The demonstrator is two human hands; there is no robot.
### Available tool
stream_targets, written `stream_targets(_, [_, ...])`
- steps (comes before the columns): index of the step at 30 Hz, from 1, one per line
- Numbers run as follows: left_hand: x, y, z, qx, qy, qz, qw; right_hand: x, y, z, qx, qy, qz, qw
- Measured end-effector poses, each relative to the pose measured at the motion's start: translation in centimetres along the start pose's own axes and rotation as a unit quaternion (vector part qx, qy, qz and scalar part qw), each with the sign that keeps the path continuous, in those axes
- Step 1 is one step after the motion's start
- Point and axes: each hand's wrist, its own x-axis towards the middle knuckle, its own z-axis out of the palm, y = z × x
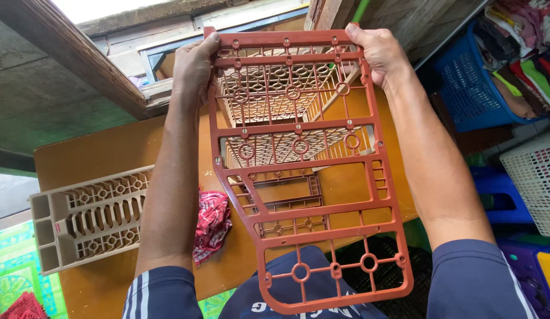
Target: The person assembles a plastic dish rack by hand on a wooden table. They attach a red base frame to a beige upper rack, then insert a beige cutlery tray into the assembled unit.
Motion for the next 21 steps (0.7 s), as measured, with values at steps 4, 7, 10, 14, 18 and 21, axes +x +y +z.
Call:
stream_targets(4, [0.5,-1.5,-0.7,0.030,0.013,0.052,0.998,0.7,0.6,-0.2,0.018,0.013,0.006,1.000])
stream_targets(7, [0.9,-2.4,-1.1,0.018,0.020,0.069,0.997,0.7,1.5,-0.7,0.036,0.011,0.009,0.999])
stream_targets(10, [1.1,-2.2,-1.2,0.029,0.042,0.075,0.996,1.1,1.6,-0.6,0.080,0.022,0.003,0.997])
stream_targets(14, [1.3,-2.2,-1.0,0.066,0.091,0.095,0.989,0.3,1.8,-0.2,-0.009,0.064,-0.044,0.997])
stream_targets(18, [0.2,-2.8,-1.6,0.049,0.064,0.152,0.985,-3.2,2.8,-0.3,0.040,-0.046,-0.189,0.980])
stream_targets(21, [-1.0,-2.6,-2.0,0.001,0.071,0.128,0.989,-7.5,3.8,-1.4,-0.032,0.080,0.001,0.996])
